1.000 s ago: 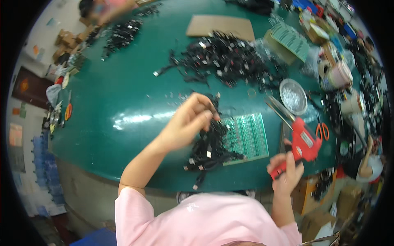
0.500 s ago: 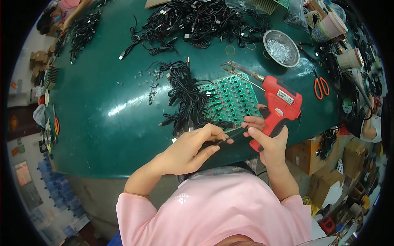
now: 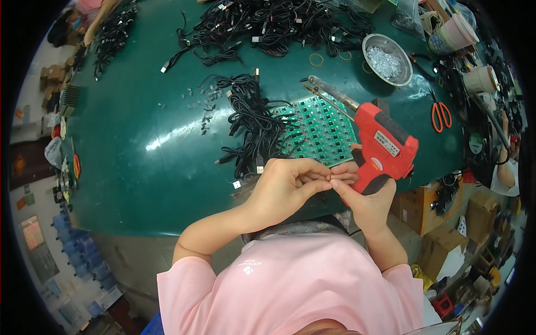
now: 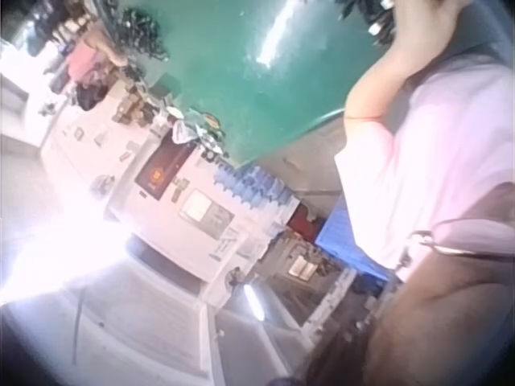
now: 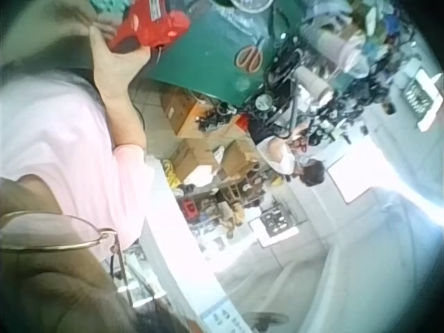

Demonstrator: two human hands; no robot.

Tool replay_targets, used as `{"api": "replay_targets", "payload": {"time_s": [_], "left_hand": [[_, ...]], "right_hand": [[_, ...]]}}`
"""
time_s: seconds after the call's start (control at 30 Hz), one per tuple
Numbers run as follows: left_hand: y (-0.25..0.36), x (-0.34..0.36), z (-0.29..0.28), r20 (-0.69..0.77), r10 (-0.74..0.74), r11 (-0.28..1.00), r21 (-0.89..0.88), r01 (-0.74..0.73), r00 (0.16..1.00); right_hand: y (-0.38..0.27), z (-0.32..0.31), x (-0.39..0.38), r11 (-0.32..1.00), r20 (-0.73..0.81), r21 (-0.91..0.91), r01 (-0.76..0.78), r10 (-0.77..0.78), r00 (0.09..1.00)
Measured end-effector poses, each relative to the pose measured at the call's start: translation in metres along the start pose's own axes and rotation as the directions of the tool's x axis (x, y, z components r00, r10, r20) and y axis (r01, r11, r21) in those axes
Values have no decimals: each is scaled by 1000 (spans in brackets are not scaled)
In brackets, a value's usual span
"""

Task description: Soldering electronic components and wires onto a printed circuit board using a soldering iron.

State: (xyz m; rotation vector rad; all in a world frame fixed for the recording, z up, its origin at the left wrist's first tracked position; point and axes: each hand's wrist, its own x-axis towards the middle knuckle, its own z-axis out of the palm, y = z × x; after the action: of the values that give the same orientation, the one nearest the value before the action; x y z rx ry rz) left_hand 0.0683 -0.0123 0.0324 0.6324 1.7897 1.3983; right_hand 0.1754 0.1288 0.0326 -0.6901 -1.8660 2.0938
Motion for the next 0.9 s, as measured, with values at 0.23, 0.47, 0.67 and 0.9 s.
{"api": "replay_targets", "payload": {"time_s": [0.23,0.47,0.67,0.9], "left_hand": [[-10,-3,17,-57,-50,978,-205,37,997],[-27,0,28,-93,31,967,-249,-53,995],[-18,2,22,-18,77,985,-154,-79,997],[-17,-1,21,33,-105,940,-324,110,994]], "right_hand": [[2,-2,0,999,-68,33,-38,40,997],[3,-8,-1,1000,-73,23,16,-15,997],[-1,-12,-2,998,-66,-57,-37,34,997],[2,-12,-3,992,-109,-79,-98,89,990]]}}
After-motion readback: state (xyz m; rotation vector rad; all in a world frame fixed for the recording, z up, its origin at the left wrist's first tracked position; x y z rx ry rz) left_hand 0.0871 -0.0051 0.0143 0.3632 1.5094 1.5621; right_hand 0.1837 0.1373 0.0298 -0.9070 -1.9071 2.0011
